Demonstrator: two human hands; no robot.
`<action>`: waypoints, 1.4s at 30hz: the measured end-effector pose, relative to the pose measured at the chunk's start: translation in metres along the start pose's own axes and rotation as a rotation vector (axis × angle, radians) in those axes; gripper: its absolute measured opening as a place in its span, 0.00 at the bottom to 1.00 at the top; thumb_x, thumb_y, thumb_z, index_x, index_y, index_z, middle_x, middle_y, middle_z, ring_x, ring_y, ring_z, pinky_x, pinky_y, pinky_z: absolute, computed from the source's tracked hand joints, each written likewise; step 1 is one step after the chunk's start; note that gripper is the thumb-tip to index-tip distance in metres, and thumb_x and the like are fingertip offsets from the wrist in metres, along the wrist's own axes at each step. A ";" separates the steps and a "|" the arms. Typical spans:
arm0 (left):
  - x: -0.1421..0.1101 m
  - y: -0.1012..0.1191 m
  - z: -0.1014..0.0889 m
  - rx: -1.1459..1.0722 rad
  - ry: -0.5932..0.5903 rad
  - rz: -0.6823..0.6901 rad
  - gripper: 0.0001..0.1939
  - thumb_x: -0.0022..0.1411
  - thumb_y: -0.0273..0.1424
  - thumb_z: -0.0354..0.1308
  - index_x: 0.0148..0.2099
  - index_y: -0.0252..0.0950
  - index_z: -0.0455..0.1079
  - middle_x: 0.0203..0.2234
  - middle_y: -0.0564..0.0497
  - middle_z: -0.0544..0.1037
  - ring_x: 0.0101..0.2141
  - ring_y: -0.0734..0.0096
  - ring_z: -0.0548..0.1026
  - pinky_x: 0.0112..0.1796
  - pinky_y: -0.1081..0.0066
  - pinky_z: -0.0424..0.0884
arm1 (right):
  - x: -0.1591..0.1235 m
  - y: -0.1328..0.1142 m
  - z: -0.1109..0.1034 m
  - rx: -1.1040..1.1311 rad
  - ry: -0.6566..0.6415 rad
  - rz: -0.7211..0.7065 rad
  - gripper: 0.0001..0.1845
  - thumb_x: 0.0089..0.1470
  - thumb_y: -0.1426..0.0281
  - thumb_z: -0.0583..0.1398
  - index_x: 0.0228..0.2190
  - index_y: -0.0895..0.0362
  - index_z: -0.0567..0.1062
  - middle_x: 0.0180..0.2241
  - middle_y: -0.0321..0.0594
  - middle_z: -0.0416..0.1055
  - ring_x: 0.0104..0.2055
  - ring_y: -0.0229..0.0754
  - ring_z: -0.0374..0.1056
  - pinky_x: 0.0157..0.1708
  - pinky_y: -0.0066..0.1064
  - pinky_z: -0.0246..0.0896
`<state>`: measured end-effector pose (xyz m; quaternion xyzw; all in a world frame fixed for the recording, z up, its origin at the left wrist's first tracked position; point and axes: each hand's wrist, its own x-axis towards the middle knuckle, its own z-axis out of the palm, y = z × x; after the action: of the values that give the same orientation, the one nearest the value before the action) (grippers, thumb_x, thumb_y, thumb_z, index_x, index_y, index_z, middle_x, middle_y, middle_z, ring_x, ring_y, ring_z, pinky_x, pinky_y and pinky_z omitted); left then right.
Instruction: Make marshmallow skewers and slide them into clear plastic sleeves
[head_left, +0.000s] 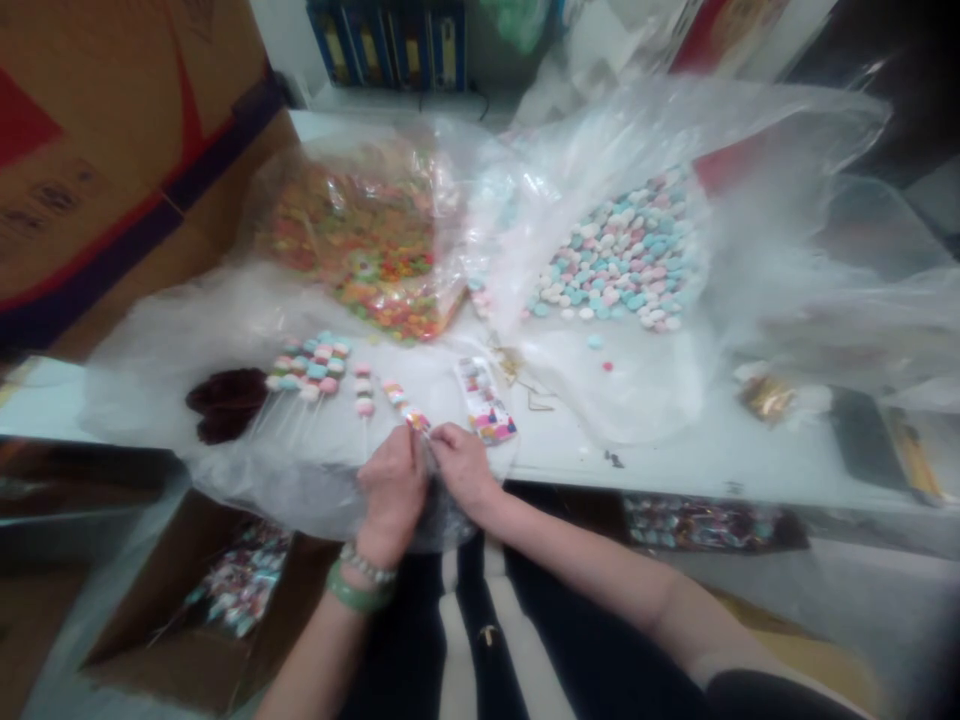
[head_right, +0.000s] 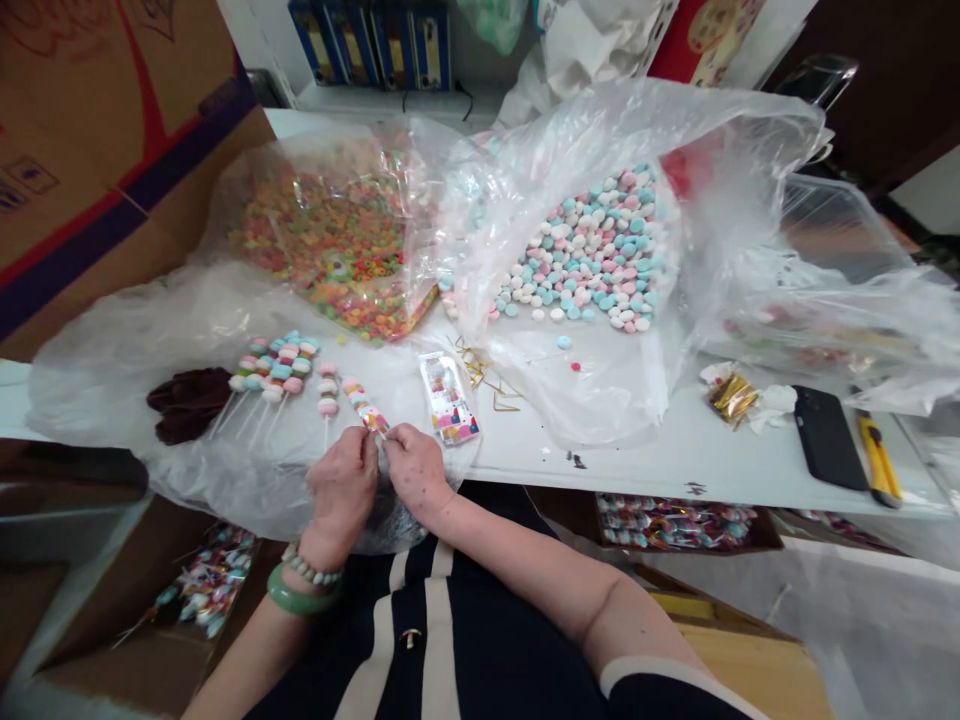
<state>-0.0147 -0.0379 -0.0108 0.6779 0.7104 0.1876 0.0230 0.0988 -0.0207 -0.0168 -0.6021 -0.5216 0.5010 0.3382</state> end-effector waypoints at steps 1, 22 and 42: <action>0.000 -0.001 0.002 -0.018 0.007 0.043 0.15 0.69 0.33 0.45 0.33 0.35 0.69 0.23 0.46 0.73 0.23 0.64 0.69 0.27 0.67 0.55 | 0.001 0.001 0.000 -0.003 -0.003 -0.001 0.07 0.54 0.73 0.56 0.26 0.54 0.71 0.26 0.33 0.70 0.33 0.39 0.66 0.37 0.30 0.58; -0.007 -0.002 0.004 -1.347 -0.291 -0.571 0.13 0.51 0.38 0.66 0.36 0.37 0.71 0.30 0.52 0.74 0.32 0.68 0.72 0.35 0.70 0.69 | 0.001 0.009 -0.005 -0.448 0.001 -0.371 0.11 0.61 0.73 0.51 0.37 0.57 0.74 0.35 0.44 0.73 0.39 0.45 0.68 0.39 0.32 0.59; 0.002 -0.012 -0.014 -1.769 -0.422 -0.780 0.27 0.51 0.46 0.68 0.49 0.34 0.77 0.32 0.46 0.79 0.28 0.70 0.74 0.27 0.72 0.70 | 0.000 -0.015 0.016 0.637 -0.461 0.272 0.10 0.53 0.63 0.58 0.26 0.57 0.70 0.21 0.33 0.65 0.22 0.36 0.59 0.24 0.27 0.55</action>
<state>-0.0300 -0.0398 -0.0009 0.1546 0.4693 0.5054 0.7075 0.0794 -0.0189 -0.0074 -0.4028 -0.3186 0.7991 0.3125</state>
